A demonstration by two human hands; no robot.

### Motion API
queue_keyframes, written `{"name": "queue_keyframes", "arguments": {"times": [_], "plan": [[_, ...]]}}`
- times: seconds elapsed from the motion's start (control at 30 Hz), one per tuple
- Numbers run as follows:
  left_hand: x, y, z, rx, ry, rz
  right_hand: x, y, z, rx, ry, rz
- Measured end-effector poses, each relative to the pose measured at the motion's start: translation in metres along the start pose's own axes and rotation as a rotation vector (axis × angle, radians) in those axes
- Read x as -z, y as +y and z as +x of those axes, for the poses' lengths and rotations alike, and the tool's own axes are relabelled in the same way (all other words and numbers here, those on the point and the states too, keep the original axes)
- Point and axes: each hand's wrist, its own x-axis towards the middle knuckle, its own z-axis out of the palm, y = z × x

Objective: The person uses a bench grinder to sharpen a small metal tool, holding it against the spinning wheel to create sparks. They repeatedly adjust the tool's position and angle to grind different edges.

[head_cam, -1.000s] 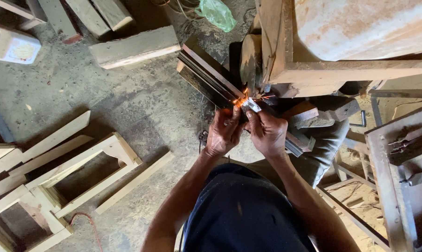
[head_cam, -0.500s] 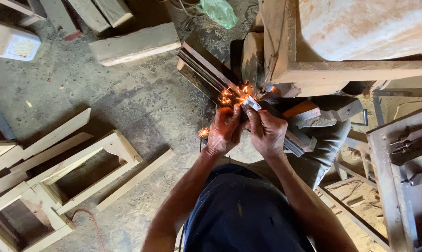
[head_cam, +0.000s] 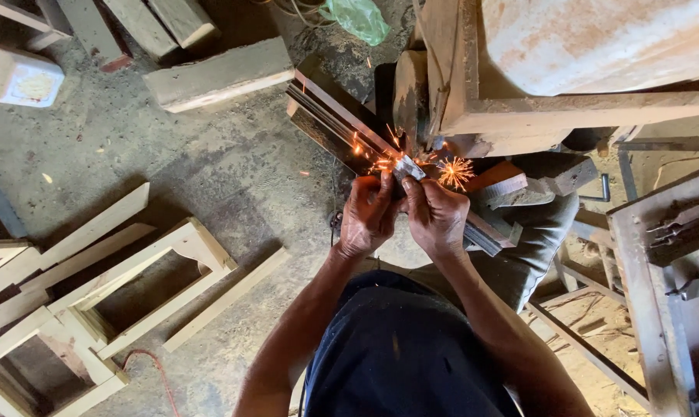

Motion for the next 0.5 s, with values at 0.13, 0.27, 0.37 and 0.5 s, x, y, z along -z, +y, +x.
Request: {"name": "queue_keyframes", "arguments": {"times": [0.13,0.27,0.37,0.5], "plan": [[0.002,0.009,0.009,0.001,-0.004,0.009,-0.001,0.021,-0.007,-0.016,-0.001,0.028],[0.001,0.004,0.005,-0.001,-0.019,0.021,-0.003,0.015,-0.004,-0.007,0.01,-0.006],[0.004,0.004,0.006,0.022,-0.038,0.0,-0.005,0.006,0.0,-0.012,0.008,-0.013],[0.012,0.014,0.017,0.034,-0.066,-0.028,-0.004,0.002,0.002,-0.032,-0.007,0.022]]}}
